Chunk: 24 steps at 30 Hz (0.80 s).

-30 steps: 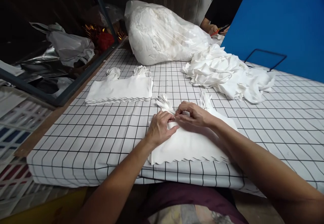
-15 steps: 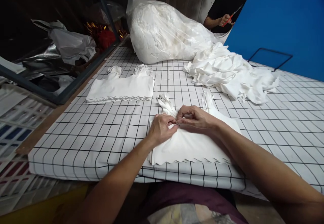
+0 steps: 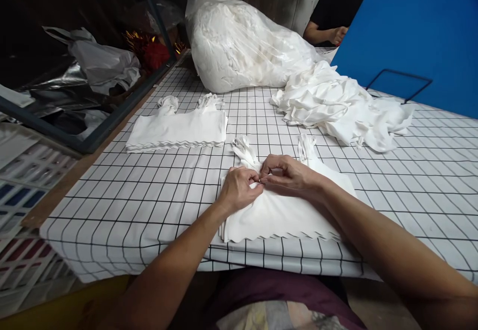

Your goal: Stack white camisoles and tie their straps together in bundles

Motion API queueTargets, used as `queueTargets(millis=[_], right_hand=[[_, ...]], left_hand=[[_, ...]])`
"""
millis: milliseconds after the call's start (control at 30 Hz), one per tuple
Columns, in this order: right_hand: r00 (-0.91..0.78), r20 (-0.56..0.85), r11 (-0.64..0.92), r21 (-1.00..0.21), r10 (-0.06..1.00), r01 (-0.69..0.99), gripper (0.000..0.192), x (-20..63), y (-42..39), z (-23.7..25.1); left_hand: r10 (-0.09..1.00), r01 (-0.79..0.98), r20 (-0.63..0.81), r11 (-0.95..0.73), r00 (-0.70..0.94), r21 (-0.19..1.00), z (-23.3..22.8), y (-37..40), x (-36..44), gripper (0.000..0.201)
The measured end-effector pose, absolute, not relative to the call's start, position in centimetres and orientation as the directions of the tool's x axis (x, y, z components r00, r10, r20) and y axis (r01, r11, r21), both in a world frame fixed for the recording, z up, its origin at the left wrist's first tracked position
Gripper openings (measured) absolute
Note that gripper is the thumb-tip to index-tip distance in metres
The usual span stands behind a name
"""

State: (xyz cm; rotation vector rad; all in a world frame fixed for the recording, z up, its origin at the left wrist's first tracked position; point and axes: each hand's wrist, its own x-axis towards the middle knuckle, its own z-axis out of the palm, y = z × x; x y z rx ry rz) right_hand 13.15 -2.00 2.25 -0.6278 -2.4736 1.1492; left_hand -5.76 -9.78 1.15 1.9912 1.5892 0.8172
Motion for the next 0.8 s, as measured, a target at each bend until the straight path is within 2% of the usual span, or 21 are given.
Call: queueTargets(millis=[233, 500, 800], right_hand=[[-0.885, 0.191, 0.699, -0.691, 0.424, 0.185, 0.007, 13.50, -1.47, 2.28], [-0.861, 0.292, 0.749, -0.647, 0.416, 0.142, 0.017, 13.13, -1.50, 2.50], [-0.876, 0.216, 0.720, -0.668, 0.432, 0.190, 0.019, 13.05, -1.73, 2.61]], left_hand=[[0.979, 0.681, 0.145, -0.205, 0.145, 0.703, 1.18, -9.76, -5.90, 0.009], [0.980, 0.691, 0.147, -0.198, 0.133, 0.695, 1.03, -9.80, -5.76, 0.010], [0.985, 0.701, 0.122, -0.175, 0.125, 0.692, 1.45, -9.76, -5.62, 0.011]])
